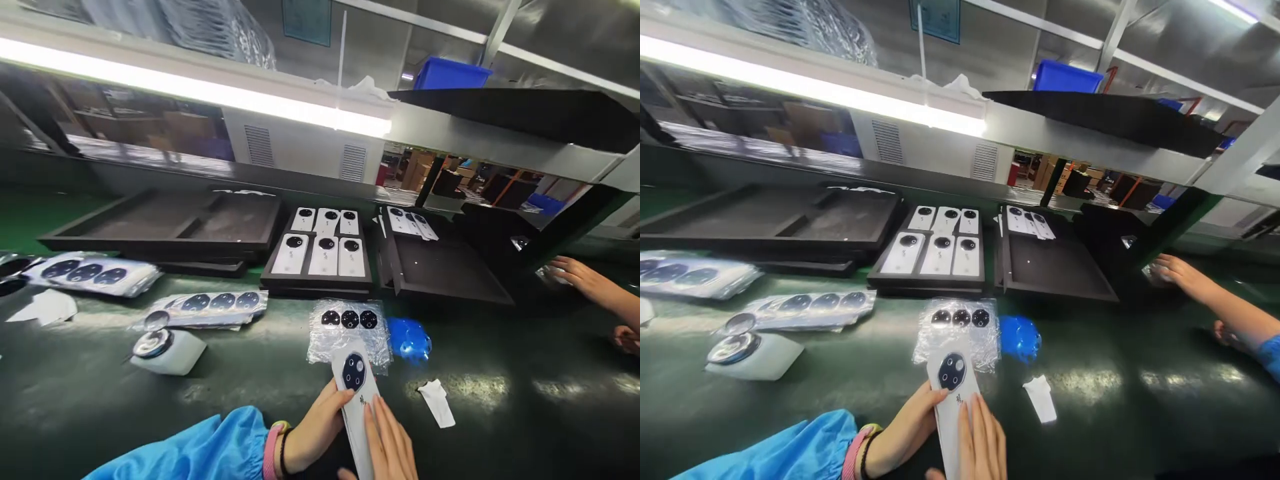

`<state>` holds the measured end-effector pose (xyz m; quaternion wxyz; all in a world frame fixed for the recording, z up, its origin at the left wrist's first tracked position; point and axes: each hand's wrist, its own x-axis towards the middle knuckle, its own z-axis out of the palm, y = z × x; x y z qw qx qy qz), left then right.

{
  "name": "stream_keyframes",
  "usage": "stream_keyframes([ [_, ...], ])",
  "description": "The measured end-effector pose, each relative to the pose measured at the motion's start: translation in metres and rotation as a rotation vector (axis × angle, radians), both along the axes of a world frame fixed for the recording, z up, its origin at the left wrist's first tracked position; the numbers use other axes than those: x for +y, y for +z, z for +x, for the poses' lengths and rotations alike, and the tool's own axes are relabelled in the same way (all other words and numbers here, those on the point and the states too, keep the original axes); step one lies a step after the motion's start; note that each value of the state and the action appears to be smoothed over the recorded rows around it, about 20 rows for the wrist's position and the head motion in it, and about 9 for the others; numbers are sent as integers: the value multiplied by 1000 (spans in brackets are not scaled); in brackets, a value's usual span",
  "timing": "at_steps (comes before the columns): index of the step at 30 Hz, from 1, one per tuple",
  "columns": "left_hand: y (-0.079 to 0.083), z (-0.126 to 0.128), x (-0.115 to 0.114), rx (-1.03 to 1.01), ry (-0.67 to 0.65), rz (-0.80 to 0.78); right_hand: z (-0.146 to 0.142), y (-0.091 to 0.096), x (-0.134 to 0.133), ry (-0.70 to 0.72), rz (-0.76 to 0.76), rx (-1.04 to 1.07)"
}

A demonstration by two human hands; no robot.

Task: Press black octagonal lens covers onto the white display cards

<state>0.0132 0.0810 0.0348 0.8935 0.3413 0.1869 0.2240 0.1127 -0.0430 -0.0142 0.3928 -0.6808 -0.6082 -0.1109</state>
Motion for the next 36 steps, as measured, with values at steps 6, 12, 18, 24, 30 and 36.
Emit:
stream_keyframes([
  [6, -1, -4, -1, 44, -32, -12, 15, 16, -9, -89, -170, 908],
  [12, 1, -6, 3, 75, 26, 9, 21, 24, 3, -31, -314, 1252],
  [18, 0, -19, 10, 101, 0, -15, 25, 19, 6, -77, -302, 1323],
  [24, -7, -37, 17, 240, -19, 146, 29, 9, 2, -236, -262, 1217],
  [30, -29, -69, 30, 586, 115, 789, 28, 1, -5, -349, -340, 1044],
  [36, -33, -83, 33, 927, 92, 1314, 19, -7, -5, -386, -400, 881],
])
